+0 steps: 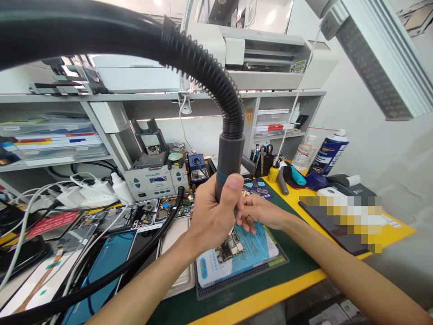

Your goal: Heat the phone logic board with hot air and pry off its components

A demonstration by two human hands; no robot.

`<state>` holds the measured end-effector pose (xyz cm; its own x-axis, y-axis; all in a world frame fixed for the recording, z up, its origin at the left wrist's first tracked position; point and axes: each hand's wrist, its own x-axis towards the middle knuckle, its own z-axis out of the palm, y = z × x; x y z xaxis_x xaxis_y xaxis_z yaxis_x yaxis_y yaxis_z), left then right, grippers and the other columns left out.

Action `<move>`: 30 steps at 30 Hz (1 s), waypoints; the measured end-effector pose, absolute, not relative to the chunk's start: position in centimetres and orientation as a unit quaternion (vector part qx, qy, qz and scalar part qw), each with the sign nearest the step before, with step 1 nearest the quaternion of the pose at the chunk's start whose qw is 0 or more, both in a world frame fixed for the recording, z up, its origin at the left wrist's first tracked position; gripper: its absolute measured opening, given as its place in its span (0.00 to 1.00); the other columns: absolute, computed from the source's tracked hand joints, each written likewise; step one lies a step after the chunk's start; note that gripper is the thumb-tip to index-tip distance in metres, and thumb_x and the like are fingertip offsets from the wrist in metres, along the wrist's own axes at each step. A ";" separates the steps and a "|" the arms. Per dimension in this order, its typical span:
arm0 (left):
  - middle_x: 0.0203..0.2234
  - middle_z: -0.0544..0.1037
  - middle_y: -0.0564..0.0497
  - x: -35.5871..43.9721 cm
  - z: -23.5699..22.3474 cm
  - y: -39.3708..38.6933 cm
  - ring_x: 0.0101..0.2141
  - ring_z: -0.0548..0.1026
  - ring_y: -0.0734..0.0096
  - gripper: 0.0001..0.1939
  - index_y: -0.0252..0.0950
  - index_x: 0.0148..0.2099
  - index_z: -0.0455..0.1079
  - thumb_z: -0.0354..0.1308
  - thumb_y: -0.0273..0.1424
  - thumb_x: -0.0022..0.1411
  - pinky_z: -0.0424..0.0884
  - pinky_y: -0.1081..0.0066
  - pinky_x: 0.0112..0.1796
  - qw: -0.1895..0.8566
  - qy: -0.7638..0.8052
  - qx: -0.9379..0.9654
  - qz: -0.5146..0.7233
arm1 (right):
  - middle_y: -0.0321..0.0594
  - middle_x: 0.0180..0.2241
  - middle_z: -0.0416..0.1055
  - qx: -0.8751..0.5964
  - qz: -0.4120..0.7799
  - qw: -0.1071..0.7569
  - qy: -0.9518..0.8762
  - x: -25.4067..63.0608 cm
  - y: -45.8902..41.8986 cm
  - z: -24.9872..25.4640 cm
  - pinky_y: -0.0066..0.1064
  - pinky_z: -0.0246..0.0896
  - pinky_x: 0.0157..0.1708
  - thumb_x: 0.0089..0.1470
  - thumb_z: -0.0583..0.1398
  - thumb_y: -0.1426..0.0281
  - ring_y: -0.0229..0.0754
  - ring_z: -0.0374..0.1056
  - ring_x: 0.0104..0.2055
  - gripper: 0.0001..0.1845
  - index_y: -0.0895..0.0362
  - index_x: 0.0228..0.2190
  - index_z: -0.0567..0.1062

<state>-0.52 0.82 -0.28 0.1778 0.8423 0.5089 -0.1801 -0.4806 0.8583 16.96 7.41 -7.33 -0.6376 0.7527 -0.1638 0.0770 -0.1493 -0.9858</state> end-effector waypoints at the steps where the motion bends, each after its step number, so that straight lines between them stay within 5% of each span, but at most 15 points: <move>1: 0.16 0.67 0.53 -0.6 -0.2 0.9 0.17 0.69 0.74 0.30 0.35 0.27 0.64 0.49 0.58 0.65 0.65 0.73 0.20 0.432 0.264 0.632 0.586 | 0.38 0.24 0.75 -0.345 0.674 0.250 -0.603 17.0 7.4 -7.3 0.23 0.65 0.14 0.50 0.68 0.62 0.35 0.70 0.19 0.15 0.62 0.29 0.76; 30: 0.13 0.64 0.57 -0.7 0.0 0.5 0.14 0.68 0.74 0.28 0.37 0.26 0.61 0.52 0.56 0.65 0.66 0.73 0.18 0.457 0.257 0.628 0.575 | 0.39 0.23 0.75 -0.355 0.662 0.243 -0.614 16.9 7.4 -7.3 0.21 0.64 0.14 0.52 0.67 0.60 0.34 0.70 0.19 0.16 0.63 0.26 0.76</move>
<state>-0.72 0.48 0.01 0.2060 0.8481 0.4882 -0.2033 -0.4509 0.8691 16.88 7.39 -7.27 -0.6293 0.7578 -0.1721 0.1141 -0.1289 -0.9851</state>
